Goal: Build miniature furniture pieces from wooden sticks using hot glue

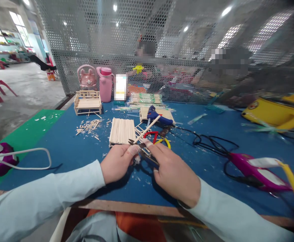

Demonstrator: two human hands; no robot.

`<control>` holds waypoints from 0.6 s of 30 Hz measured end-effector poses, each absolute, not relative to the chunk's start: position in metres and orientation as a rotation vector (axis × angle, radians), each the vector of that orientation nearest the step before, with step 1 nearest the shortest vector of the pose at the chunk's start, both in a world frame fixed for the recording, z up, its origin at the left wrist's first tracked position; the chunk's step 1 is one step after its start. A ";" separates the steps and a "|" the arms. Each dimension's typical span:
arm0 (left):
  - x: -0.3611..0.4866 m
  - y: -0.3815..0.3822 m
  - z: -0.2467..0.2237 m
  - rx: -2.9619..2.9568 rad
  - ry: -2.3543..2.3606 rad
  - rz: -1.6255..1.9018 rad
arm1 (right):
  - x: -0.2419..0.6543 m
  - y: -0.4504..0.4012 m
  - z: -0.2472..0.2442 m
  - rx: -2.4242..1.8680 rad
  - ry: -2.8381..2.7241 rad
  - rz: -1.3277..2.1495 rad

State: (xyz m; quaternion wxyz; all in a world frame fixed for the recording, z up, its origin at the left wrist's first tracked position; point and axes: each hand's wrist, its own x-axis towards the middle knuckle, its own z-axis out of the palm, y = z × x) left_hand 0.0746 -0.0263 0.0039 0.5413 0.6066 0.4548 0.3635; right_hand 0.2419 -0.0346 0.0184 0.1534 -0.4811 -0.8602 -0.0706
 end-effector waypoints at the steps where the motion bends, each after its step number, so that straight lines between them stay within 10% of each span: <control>1: 0.076 -0.028 0.005 1.342 1.085 0.814 | 0.242 -0.035 0.019 -1.401 -2.472 -0.299; 5: 0.078 -0.030 0.010 1.131 1.053 0.706 | 0.246 -0.034 0.026 -1.441 -2.489 -0.341; 12: 0.066 -0.035 0.012 2.002 0.773 0.832 | 0.282 -0.023 0.053 -1.340 -2.160 1.101; 18: 0.065 -0.038 0.012 2.163 0.831 0.787 | 0.316 -0.010 0.058 -1.656 -2.333 0.946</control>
